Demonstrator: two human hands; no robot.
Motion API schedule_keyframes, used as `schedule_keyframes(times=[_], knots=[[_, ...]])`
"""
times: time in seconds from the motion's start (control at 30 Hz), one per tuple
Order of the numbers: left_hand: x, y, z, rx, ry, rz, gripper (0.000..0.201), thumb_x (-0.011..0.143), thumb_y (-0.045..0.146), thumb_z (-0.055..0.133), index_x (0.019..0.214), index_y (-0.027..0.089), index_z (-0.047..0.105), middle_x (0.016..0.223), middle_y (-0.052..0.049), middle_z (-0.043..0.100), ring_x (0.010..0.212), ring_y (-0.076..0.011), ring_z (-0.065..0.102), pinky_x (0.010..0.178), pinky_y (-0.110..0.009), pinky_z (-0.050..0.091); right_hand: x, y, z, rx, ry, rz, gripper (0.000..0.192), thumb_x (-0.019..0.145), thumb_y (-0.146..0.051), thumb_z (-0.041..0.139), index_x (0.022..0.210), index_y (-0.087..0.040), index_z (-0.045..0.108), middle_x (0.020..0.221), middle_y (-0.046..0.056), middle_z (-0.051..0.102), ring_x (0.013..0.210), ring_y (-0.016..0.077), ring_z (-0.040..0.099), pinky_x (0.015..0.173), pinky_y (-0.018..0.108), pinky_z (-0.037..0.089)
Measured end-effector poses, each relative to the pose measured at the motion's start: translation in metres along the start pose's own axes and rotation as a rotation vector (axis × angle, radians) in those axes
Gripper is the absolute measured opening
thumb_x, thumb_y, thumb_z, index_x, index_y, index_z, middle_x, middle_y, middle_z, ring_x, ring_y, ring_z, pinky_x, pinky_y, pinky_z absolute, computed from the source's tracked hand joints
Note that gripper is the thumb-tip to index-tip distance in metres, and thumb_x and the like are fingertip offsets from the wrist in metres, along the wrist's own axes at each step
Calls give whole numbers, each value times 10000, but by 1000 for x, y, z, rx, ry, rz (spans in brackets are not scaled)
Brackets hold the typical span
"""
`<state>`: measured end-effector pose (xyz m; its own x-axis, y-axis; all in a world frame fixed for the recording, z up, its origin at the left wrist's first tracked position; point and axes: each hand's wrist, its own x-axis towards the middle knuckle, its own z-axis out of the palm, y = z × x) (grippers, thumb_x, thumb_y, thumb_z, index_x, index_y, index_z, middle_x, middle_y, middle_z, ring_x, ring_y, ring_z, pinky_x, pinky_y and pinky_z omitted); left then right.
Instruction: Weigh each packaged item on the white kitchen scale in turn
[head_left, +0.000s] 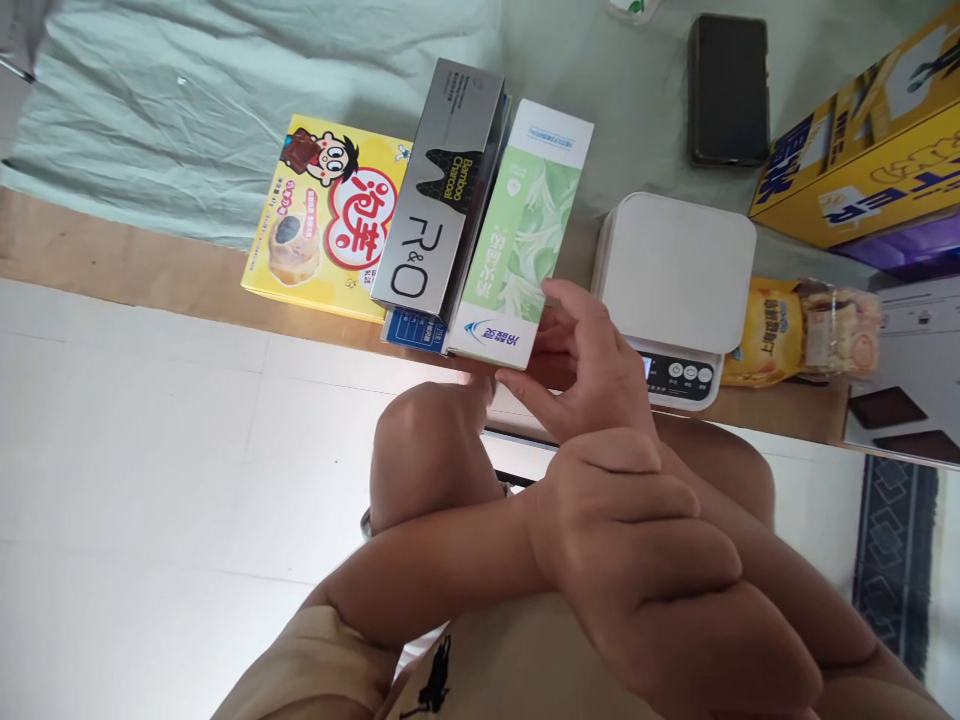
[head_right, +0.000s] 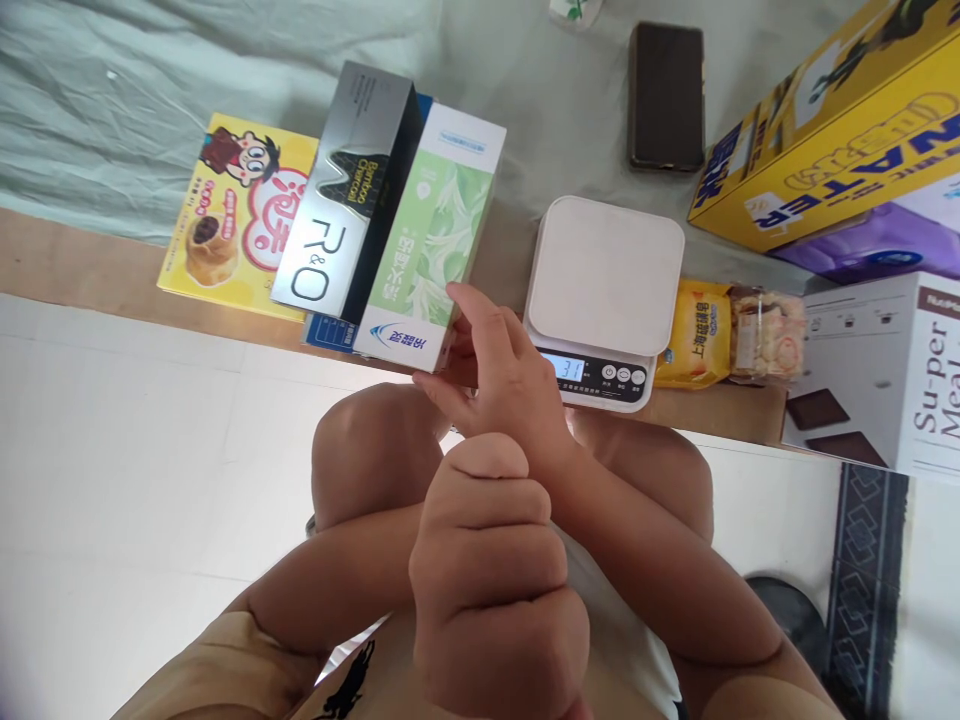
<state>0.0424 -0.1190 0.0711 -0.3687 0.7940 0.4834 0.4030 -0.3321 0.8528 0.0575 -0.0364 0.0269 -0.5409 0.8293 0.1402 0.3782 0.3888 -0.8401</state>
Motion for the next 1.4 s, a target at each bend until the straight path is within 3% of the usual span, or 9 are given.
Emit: schedule_keyframes(times=[0.07, 0.13, 0.33, 0.5, 0.63, 0.83, 0.97, 1.17, 1.4], knots=[[13, -10, 4, -132, 256, 226, 624, 1081, 316, 321, 502, 190, 126, 492, 34, 60, 450, -113, 81, 520, -394, 220, -6, 0, -7, 14, -1, -12, 701, 876, -398, 835, 1492, -350, 505, 1245, 60, 724, 948, 199, 773, 772, 386, 717], [22, -21, 7, -167, 325, 331, 572, 1077, 270, 291, 525, 200, 156, 510, 42, 115, 470, -110, 97, 545, -396, 191, -14, 1, -16, 51, 27, -34, 635, 896, -350, 819, 1463, -356, 533, 1267, 43, 699, 956, 166, 770, 794, 338, 716], [26, -47, 26, -189, 216, 395, 436, 1041, 335, 365, 630, 212, 284, 524, 59, 251, 475, -107, 195, 557, -373, 226, -38, 28, -51, 68, 265, -273, 369, 989, -201, 644, 1330, -342, 649, 1064, 22, 695, 819, 138, 721, 689, 298, 673], [21, -56, 56, -186, 132, 367, 426, 1064, 395, 388, 682, 220, 320, 514, 70, 253, 453, -100, 220, 519, -354, 200, -46, 53, -81, -204, 463, -312, 321, 898, -174, 732, 1182, -305, 657, 916, 6, 690, 752, 159, 637, 616, 318, 568], [21, -57, 73, -131, 6, 381, 448, 1065, 406, 392, 665, 221, 312, 488, 73, 298, 444, -93, 226, 517, -343, 223, -47, 68, -102, -463, 570, -239, 262, 900, -184, 712, 1138, -254, 627, 977, 30, 711, 809, 156, 656, 641, 306, 544], [21, -56, 83, -112, -103, 336, 303, 954, 289, 435, 675, 227, 333, 494, 77, 305, 440, -104, 242, 545, -344, 227, -55, 88, -126, -504, 497, -89, 372, 918, -240, 664, 1284, -226, 598, 1219, 102, 739, 888, 183, 738, 649, 316, 592], [19, -59, 85, -155, -99, 327, 255, 967, 288, 423, 729, 226, 356, 516, 82, 327, 444, -103, 230, 546, -344, 195, -57, 94, -134, -546, 469, -44, 502, 905, -237, 667, 1392, -220, 547, 1280, 132, 728, 1199, 281, 749, 920, 453, 683], [20, -59, 81, -150, -103, 310, 267, 983, 300, 415, 739, 233, 333, 515, 75, 285, 454, -114, 216, 538, -345, 192, -55, 92, -127, -648, 459, 11, 523, 943, -306, 650, 1449, -230, 536, 1427, 166, 684, 1368, 296, 675, 1197, 554, 570], [19, -60, 74, -164, -73, 309, 284, 1000, 316, 404, 738, 223, 346, 528, 79, 341, 443, -97, 246, 542, -345, 194, -56, 84, -124, -727, 344, 249, 503, 940, -394, 630, 1438, -325, 603, 1599, 121, 575, 1438, 321, 631, 1041, 503, 648]])
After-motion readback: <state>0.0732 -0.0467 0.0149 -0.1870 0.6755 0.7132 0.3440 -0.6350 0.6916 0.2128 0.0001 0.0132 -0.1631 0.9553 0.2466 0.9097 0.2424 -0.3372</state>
